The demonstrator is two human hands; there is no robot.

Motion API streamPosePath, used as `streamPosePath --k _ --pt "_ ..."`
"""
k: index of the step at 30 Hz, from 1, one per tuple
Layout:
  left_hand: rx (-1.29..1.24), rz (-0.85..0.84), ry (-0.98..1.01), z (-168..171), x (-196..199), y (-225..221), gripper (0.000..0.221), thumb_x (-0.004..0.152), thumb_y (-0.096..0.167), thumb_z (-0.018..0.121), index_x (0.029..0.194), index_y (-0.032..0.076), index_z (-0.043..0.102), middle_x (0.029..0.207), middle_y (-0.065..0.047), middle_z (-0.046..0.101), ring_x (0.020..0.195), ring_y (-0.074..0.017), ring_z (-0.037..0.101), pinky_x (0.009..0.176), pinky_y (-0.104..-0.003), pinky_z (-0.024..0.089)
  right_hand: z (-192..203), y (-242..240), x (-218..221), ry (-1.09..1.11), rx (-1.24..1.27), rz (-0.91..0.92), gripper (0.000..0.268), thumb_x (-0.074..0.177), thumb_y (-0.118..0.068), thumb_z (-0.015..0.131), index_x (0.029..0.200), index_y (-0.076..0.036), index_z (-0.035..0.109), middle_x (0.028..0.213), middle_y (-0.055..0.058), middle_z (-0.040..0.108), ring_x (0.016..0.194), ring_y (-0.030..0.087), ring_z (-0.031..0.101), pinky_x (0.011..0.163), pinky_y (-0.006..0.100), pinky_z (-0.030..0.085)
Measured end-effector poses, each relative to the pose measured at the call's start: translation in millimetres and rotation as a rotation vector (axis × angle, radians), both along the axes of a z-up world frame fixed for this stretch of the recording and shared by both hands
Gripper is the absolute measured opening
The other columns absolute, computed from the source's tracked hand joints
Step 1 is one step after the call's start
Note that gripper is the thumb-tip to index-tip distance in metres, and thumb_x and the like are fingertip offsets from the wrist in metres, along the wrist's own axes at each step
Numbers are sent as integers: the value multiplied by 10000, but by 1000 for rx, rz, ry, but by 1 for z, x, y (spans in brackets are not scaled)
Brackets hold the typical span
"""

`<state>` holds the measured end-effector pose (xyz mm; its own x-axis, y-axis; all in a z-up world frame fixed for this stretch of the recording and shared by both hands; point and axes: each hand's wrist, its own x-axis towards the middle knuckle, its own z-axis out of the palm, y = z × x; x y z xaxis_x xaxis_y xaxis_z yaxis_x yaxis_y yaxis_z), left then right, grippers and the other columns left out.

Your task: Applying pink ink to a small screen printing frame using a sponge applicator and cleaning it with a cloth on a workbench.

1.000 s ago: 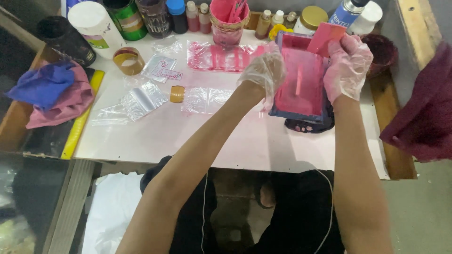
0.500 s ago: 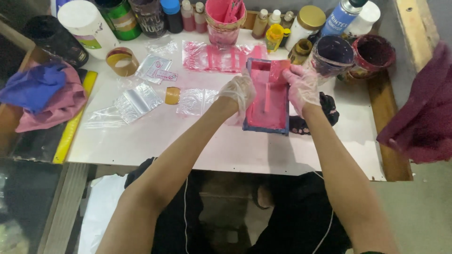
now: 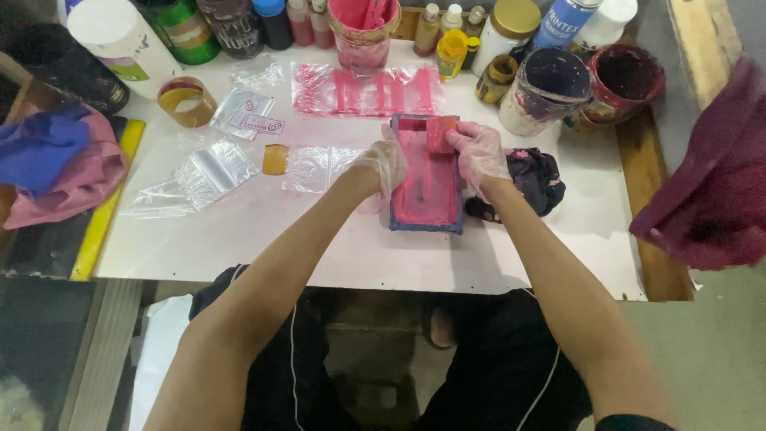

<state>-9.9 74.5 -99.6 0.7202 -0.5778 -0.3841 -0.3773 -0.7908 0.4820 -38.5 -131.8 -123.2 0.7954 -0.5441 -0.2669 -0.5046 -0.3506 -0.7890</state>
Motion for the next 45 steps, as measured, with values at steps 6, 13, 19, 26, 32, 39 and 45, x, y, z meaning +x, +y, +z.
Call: streamPosePath --k 6,13,19,26,32,39,45 --pt "57 -43 -11 -88 23 -8 867 858 239 458 1441 -296 105 1059 -262 747 1102 -389 716 882 -473 640 66 31 -40 -42 80 40 337 891 -473 716 1203 -350 751 1230 -19 738 1246 244 642 1102 400 458" --pt "57 -42 -4 -84 28 -1 876 855 249 463 1443 -294 106 1062 -264 745 1102 -391 716 881 -474 640 42 25 -29 -81 97 53 364 870 -453 740 1203 -309 757 1196 0 754 1203 231 672 1055 386 494" --pt "57 -39 -16 -77 29 4 885 852 259 467 1444 -292 106 1065 -265 743 1102 -393 715 879 -475 639 49 32 -25 -36 88 47 342 868 -460 722 1186 -342 760 1177 -27 760 1186 235 682 1022 382 525" --pt "61 -36 -15 -75 29 3 896 849 271 472 1446 -290 107 1068 -267 742 1101 -396 714 877 -476 638 56 36 -25 37 63 30 340 873 -489 694 1188 -376 752 1193 -25 755 1198 248 671 1026 387 531" --pt "57 -32 -5 -74 29 -4 905 846 280 476 1447 -288 108 1071 -269 740 1101 -398 713 876 -477 638 36 19 -20 -26 70 23 360 845 -480 725 1173 -337 765 1158 -4 762 1168 245 688 993 378 537" --pt "55 -22 -4 -71 28 -3 914 844 290 481 1448 -286 108 1074 -270 739 1101 -400 713 874 -478 637 37 24 -22 -24 62 20 360 852 -488 717 1176 -339 765 1180 9 754 1178 254 680 993 376 536" --pt "58 -25 -7 -67 26 -3 923 841 299 485 1450 -285 109 1077 -271 737 1101 -402 712 873 -479 637 51 27 -30 -21 75 11 376 845 -448 718 1187 -299 764 1172 46 759 1188 272 677 1003 370 524"
